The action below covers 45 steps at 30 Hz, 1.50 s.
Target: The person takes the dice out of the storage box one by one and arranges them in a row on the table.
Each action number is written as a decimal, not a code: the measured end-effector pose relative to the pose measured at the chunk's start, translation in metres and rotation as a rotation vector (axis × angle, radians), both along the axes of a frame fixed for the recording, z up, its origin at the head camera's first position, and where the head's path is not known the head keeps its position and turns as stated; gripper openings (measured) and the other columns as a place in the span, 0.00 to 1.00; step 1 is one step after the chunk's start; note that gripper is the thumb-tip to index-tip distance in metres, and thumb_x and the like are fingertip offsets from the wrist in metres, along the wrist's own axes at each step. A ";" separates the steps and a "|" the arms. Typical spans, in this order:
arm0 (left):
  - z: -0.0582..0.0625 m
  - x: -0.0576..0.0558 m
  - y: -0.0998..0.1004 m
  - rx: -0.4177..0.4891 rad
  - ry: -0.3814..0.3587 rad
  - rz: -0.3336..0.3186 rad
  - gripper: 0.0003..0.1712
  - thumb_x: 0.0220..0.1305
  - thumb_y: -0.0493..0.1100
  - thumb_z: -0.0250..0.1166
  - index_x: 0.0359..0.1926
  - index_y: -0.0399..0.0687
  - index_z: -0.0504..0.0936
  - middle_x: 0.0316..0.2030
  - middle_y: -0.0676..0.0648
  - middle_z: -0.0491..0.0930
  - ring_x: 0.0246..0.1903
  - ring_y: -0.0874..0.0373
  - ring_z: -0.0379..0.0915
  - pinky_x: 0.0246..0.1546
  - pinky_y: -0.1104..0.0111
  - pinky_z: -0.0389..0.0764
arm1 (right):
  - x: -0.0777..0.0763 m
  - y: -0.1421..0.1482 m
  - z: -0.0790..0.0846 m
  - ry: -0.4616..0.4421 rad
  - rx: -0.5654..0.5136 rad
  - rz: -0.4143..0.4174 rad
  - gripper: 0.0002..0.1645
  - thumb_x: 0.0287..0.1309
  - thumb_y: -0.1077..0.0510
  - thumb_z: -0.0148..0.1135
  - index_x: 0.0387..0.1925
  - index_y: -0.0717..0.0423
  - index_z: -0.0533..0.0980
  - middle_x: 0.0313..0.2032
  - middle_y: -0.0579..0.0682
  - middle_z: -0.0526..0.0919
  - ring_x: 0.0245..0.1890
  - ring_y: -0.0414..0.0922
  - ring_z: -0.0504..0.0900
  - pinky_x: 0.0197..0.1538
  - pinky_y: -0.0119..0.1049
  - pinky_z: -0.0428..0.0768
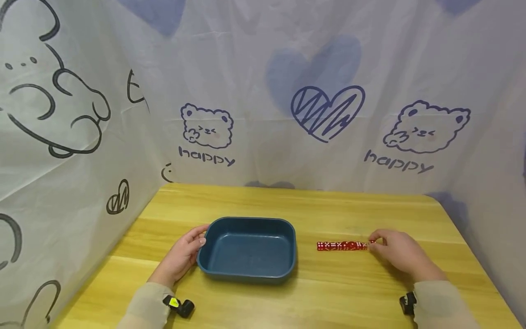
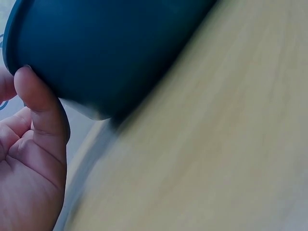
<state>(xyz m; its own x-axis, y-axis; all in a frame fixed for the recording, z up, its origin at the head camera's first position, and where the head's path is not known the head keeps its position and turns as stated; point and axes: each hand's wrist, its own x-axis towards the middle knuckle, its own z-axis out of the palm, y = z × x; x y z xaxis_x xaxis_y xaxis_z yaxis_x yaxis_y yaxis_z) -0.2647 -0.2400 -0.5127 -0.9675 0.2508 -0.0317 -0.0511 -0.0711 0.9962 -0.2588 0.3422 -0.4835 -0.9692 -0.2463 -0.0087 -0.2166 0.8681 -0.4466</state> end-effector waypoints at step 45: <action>0.000 0.000 0.000 0.007 0.011 -0.011 0.30 0.76 0.36 0.54 0.74 0.31 0.58 0.48 0.39 0.72 0.29 0.59 0.72 0.26 0.73 0.74 | -0.011 -0.009 -0.003 -0.125 0.031 0.038 0.20 0.63 0.45 0.68 0.51 0.51 0.81 0.43 0.50 0.84 0.41 0.48 0.80 0.45 0.55 0.78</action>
<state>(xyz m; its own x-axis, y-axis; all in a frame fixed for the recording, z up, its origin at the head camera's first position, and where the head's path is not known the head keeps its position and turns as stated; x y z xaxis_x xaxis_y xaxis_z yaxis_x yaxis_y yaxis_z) -0.2645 -0.2404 -0.5127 -0.9650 0.2614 -0.0196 -0.0413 -0.0777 0.9961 -0.2696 0.3333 -0.4866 -0.9500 -0.2806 -0.1372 -0.1938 0.8740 -0.4456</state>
